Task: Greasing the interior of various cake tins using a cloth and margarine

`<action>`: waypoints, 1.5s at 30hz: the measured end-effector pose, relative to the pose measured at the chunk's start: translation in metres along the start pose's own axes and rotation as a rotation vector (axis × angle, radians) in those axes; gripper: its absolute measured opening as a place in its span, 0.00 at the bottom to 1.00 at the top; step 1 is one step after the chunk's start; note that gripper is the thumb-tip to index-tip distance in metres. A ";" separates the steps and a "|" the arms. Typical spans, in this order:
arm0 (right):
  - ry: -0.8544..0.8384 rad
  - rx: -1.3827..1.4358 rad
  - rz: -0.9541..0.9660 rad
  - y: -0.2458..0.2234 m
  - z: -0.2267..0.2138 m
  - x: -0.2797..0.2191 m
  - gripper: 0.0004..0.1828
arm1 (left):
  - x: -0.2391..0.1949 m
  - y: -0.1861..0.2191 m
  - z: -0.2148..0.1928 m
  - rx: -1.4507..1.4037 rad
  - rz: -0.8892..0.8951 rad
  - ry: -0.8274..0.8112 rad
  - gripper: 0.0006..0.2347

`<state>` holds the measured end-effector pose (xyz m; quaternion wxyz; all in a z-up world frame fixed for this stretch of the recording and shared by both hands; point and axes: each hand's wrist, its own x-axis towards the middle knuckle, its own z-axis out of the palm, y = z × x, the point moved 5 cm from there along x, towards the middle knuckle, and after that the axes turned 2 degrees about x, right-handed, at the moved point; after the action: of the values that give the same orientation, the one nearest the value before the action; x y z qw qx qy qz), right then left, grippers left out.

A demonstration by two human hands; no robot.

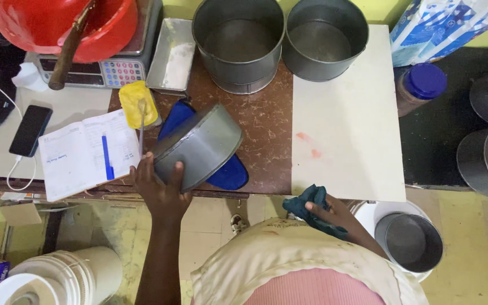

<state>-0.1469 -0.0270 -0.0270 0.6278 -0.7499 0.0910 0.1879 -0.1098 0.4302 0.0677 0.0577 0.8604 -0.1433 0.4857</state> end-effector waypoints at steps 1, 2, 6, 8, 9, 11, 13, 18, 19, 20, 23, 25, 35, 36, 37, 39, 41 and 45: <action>-0.082 -0.023 0.031 0.054 -0.007 0.013 0.23 | -0.011 -0.001 0.006 0.036 0.040 0.029 0.25; -0.160 -0.045 0.062 0.108 -0.017 0.017 0.33 | -0.021 -0.001 0.014 0.068 0.082 0.059 0.21; -0.213 0.052 0.098 0.031 -0.007 -0.017 0.38 | 0.010 0.018 0.016 -0.079 0.148 0.063 0.15; -0.217 0.164 0.080 0.032 -0.007 -0.015 0.42 | 0.024 0.014 0.033 -0.193 0.162 0.039 0.18; -0.209 0.163 0.074 0.037 -0.015 -0.011 0.42 | 0.044 0.017 0.035 -0.199 0.166 0.047 0.18; 0.010 0.232 0.159 0.054 -0.042 -0.007 0.29 | 0.081 0.018 0.033 -0.069 0.045 0.075 0.22; 0.101 0.217 0.118 0.059 -0.038 0.007 0.30 | 0.094 0.036 0.030 -0.408 -0.298 -0.085 0.29; 0.488 -0.161 -0.004 -0.049 -0.061 -0.012 0.48 | 0.099 0.104 0.074 -1.045 -1.136 -0.370 0.36; 0.544 -0.066 -0.107 -0.059 -0.067 -0.011 0.44 | 0.095 0.121 0.083 -1.086 -1.297 -0.399 0.34; 0.604 0.028 -0.216 -0.072 -0.075 -0.010 0.42 | 0.094 0.139 0.092 -1.128 -1.455 -0.428 0.32; 0.504 -0.059 -0.484 -0.090 -0.076 0.038 0.43 | 0.032 0.175 0.152 -1.159 -1.371 -0.425 0.38; 0.472 -0.368 -0.497 -0.093 -0.063 0.071 0.40 | 0.040 0.196 0.150 -1.220 -1.382 -0.460 0.39; 0.376 -1.652 -0.159 -0.034 -0.016 0.159 0.34 | -0.035 0.213 0.227 -0.885 -1.019 -0.471 0.40; 0.371 -1.655 -0.150 -0.029 -0.017 0.179 0.34 | -0.037 0.211 0.232 -0.889 -1.024 -0.479 0.40; 0.357 -1.508 -0.141 -0.023 -0.020 0.198 0.29 | -0.037 0.209 0.235 -0.864 -0.989 -0.462 0.39; 0.335 -1.370 -0.134 -0.036 -0.016 0.215 0.27 | -0.035 0.208 0.239 -0.837 -0.966 -0.441 0.39; 0.292 -1.286 -0.253 -0.076 0.004 0.203 0.24 | -0.032 0.210 0.239 -0.816 -0.992 -0.495 0.37; 0.084 -1.244 -0.703 -0.026 0.045 0.207 0.10 | -0.009 0.209 0.235 -0.941 -1.023 -0.525 0.36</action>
<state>0.0443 0.0423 -0.0917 0.1032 -0.9604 -0.2561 -0.0373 0.0147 0.1773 -0.0710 0.6030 0.7918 0.0731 0.0638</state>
